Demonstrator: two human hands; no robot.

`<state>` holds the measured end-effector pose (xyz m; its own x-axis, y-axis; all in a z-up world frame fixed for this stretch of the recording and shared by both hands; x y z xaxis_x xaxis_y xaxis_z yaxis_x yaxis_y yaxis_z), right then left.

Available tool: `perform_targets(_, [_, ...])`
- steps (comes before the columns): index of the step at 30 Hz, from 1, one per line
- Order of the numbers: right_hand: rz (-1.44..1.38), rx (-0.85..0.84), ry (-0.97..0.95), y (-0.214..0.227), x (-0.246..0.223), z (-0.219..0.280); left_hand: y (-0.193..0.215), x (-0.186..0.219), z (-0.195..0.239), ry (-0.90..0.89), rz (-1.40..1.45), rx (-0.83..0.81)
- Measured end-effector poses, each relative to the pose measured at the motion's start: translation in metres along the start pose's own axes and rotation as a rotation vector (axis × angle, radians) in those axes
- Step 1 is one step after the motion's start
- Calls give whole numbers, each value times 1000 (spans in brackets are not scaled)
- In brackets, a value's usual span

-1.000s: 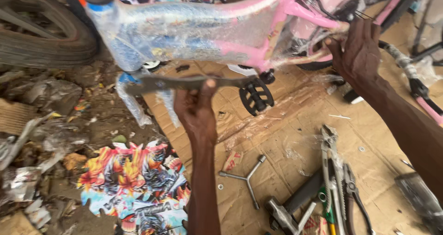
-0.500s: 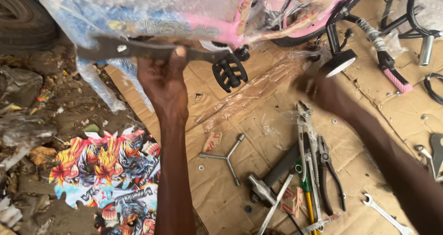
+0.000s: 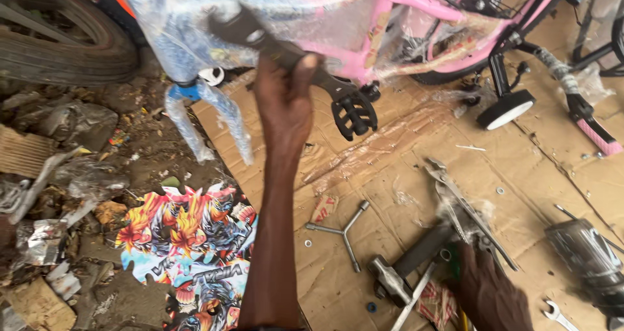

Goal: The person assembles a pink bicycle by attaching the rear wheel and securing the pedal crank. They use a wrench and pliers to tighten bolts and fasten components, working on a cardboard-covered floor with tools scattered nearby.

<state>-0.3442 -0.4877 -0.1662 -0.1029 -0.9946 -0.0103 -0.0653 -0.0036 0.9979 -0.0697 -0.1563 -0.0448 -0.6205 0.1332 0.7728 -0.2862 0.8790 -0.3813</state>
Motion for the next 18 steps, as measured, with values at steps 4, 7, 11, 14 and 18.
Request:
perform_targets(4, [33,166,-115,-11,-1,0,-10,0,-19,72,12,63])
perform_targets(7, [-158,-428,-285,-11,27,-11,0,6,-14,144,341,189])
perform_targets(11, [-286,-621,-238,15,54,-24,26,7,11,286,278,340])
perform_targets(14, [-423,-542,-226,44,65,-40,36,1,24,333,326,431])
perform_targets(18, [-558,-144,-301,90,83,-67,42,-5,29,403,370,519])
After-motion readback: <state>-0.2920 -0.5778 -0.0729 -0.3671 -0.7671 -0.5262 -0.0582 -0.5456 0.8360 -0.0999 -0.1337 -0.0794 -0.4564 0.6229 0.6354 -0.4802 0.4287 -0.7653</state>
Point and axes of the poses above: each hand's wrist, its own z-axis away from the middle knuckle, its own y-axis out of the back of the hand, x = y × z, the point moved 2 cm from there along -z, towards the middle knuckle, and after that the axes turned 14 degrees about x, right-handed, at the moved point
